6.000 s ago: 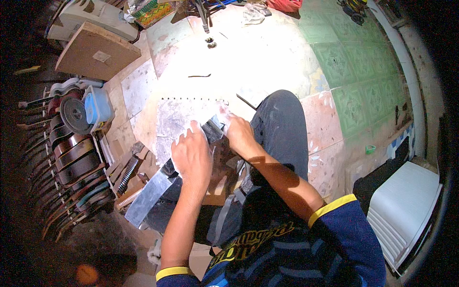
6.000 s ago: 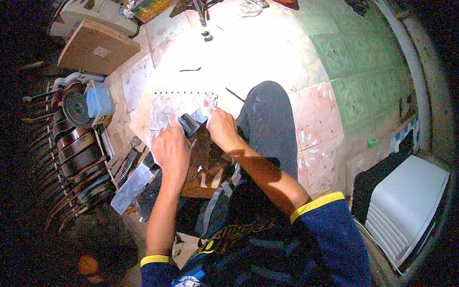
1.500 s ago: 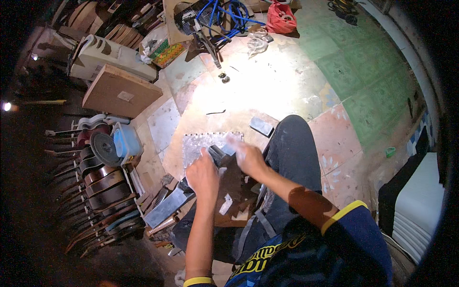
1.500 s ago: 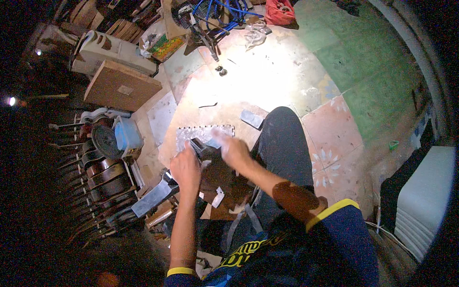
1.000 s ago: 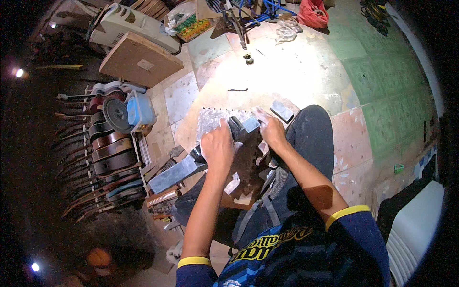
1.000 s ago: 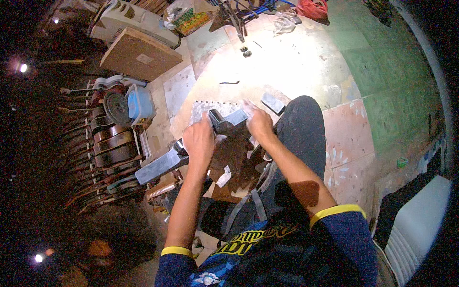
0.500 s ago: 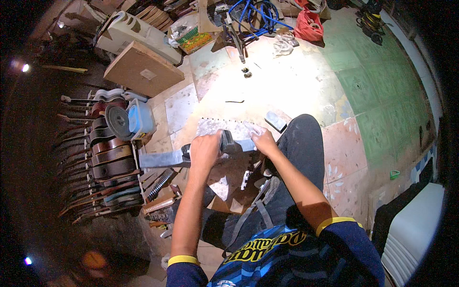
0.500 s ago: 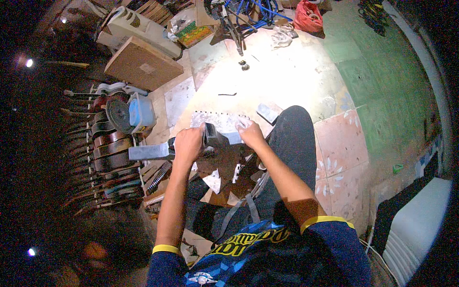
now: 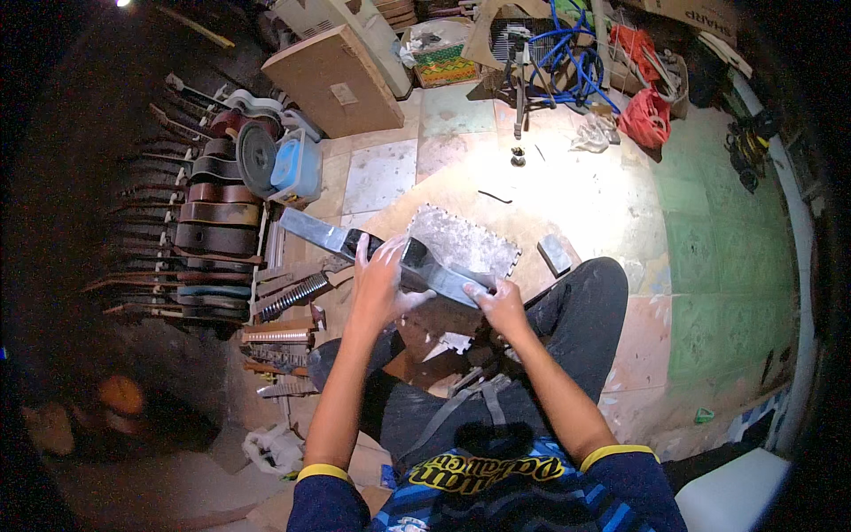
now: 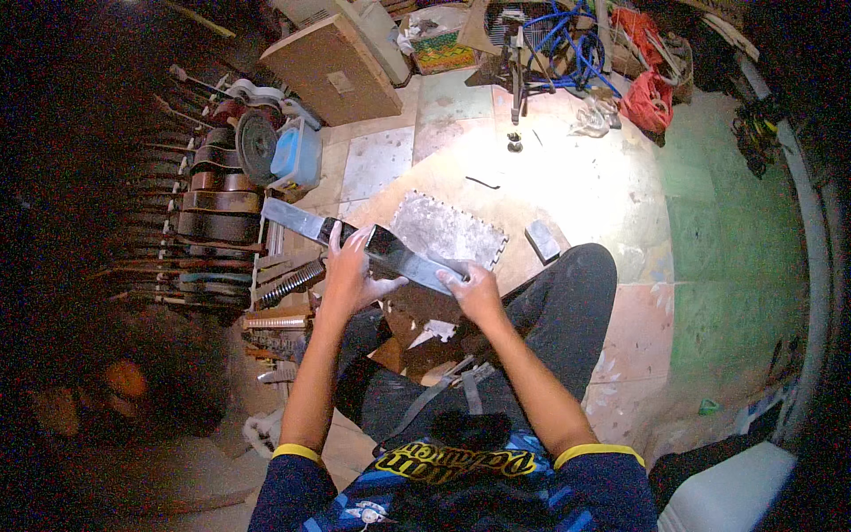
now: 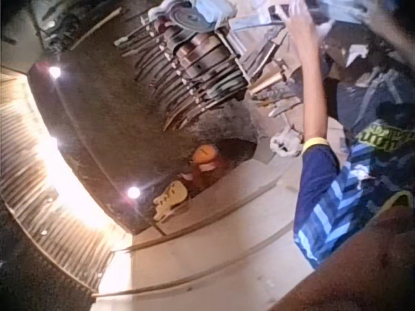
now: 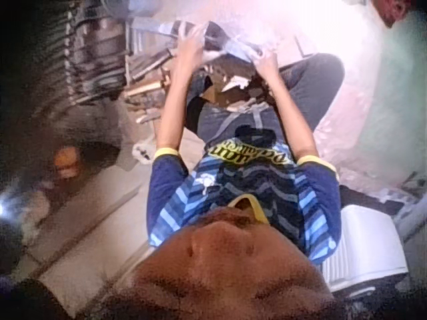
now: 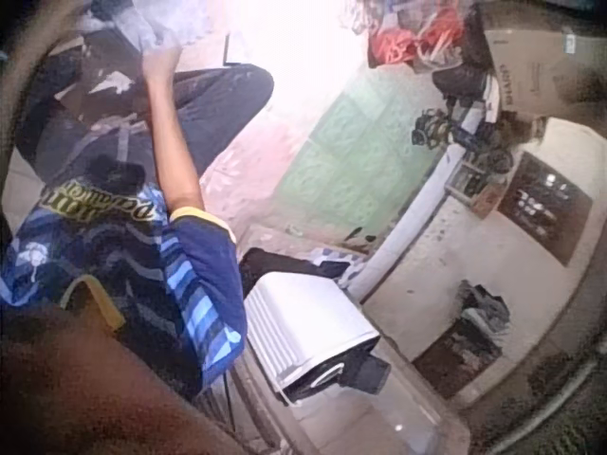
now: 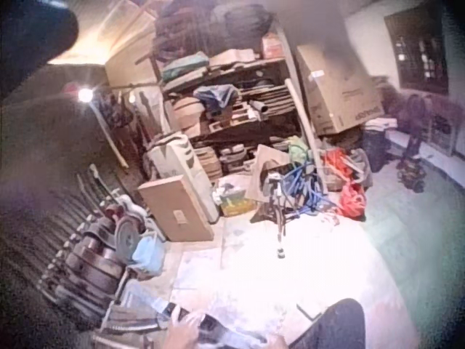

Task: The person sands the surface of a dark instrument body using a block-shaped sanding tool, rotating the object to work on different edges and flat surfaces.

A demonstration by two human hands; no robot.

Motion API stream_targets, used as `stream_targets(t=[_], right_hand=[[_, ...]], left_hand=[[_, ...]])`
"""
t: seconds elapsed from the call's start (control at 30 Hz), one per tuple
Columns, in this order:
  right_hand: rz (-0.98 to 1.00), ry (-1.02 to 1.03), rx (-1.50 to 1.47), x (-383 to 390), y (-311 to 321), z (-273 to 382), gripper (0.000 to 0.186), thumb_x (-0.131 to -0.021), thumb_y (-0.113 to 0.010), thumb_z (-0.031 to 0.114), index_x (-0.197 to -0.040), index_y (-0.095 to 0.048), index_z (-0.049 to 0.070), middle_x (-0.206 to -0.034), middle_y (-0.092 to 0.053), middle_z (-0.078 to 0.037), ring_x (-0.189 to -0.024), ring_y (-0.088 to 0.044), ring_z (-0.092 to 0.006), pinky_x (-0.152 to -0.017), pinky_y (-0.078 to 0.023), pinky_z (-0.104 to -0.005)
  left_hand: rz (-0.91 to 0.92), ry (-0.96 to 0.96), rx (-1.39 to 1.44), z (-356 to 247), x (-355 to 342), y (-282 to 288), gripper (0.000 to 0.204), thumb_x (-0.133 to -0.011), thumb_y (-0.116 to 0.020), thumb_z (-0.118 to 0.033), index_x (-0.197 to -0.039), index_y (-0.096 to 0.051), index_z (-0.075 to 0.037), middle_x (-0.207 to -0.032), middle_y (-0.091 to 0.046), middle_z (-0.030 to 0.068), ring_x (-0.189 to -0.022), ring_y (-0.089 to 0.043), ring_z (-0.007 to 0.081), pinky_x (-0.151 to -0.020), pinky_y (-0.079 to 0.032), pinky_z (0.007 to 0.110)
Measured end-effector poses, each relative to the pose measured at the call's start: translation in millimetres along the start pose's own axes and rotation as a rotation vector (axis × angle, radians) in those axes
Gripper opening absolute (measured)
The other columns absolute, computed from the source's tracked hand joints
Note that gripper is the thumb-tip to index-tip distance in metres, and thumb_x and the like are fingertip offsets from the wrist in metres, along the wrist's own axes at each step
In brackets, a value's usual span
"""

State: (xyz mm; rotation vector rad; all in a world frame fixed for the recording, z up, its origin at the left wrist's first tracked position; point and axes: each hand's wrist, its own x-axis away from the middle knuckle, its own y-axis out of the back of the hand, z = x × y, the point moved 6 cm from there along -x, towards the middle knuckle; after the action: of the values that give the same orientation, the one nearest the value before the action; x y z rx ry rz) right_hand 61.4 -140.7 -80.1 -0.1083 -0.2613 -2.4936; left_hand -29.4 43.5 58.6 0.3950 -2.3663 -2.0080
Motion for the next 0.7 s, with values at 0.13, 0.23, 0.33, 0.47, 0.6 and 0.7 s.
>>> stream_targets(t=[0.13,0.23,0.33,0.47,0.6,0.7], right_hand=[[-0.012,0.049,-0.049,8,-25,24,0.034,-0.093,-0.076,0.020,-0.115,-0.072,-0.005,-0.111,-0.075,-0.019,-0.105,-0.072,-0.0245,-0.095,-0.053,-0.0352],[-0.043,0.086,-0.077,10,-34,42,0.032,-0.095,-0.074,0.016,-0.116,-0.071,-0.007,-0.110,-0.075,-0.017,-0.103,-0.070,-0.0209,-0.094,-0.052,-0.0339],[-0.036,0.111,-0.105,12,-44,45,0.032,-0.097,-0.071,0.020,-0.115,-0.072,-0.006,-0.106,-0.076,-0.015,-0.098,-0.069,-0.0201,-0.092,-0.051,-0.0343],[0.019,0.102,-0.080,11,-55,53,0.032,-0.099,-0.068,0.022,-0.117,-0.072,-0.005,-0.105,-0.075,-0.012,-0.098,-0.067,-0.0190,-0.092,-0.050,-0.0329],[0.061,0.017,-0.091,7,-57,50,0.034,-0.100,-0.068,0.024,-0.119,-0.070,-0.005,-0.106,-0.074,-0.010,-0.097,-0.066,-0.0185,-0.092,-0.050,-0.0332],[-0.039,-0.020,-0.019,2,-41,23,0.030,-0.101,-0.067,0.020,-0.121,-0.069,-0.002,-0.107,-0.072,-0.009,-0.096,-0.066,-0.0154,-0.085,-0.053,-0.0321]], left_hand=[[-0.306,0.195,0.253,10,33,-13,0.131,-0.049,-0.098,-0.053,-0.150,-0.033,-0.001,-0.152,-0.043,0.0207,-0.142,-0.042,0.0370,-0.122,-0.022,0.060],[-0.412,0.335,0.313,25,47,-35,0.131,-0.050,-0.099,-0.051,-0.151,-0.030,-0.002,-0.150,-0.043,0.0217,-0.139,-0.043,0.0378,-0.118,-0.027,0.059],[-0.587,0.434,0.407,38,52,-37,0.089,-0.064,-0.095,-0.033,-0.134,-0.052,0.003,-0.122,-0.062,0.0204,-0.114,-0.061,0.0366,-0.104,-0.044,0.048],[-0.644,0.505,0.492,60,60,-35,0.056,-0.075,-0.088,-0.018,-0.120,-0.063,0.004,-0.111,-0.070,0.0177,-0.103,-0.068,0.0320,-0.097,-0.051,0.040],[-0.583,0.445,0.467,64,58,-28,0.069,-0.071,-0.092,-0.027,-0.125,-0.061,0.003,-0.121,-0.068,0.0199,-0.113,-0.065,0.0350,-0.101,-0.050,0.043],[-0.488,0.452,0.402,66,58,-32,0.093,-0.063,-0.094,-0.043,-0.132,-0.055,0.005,-0.130,-0.061,0.0243,-0.123,-0.057,0.0403,-0.109,-0.042,0.047]])
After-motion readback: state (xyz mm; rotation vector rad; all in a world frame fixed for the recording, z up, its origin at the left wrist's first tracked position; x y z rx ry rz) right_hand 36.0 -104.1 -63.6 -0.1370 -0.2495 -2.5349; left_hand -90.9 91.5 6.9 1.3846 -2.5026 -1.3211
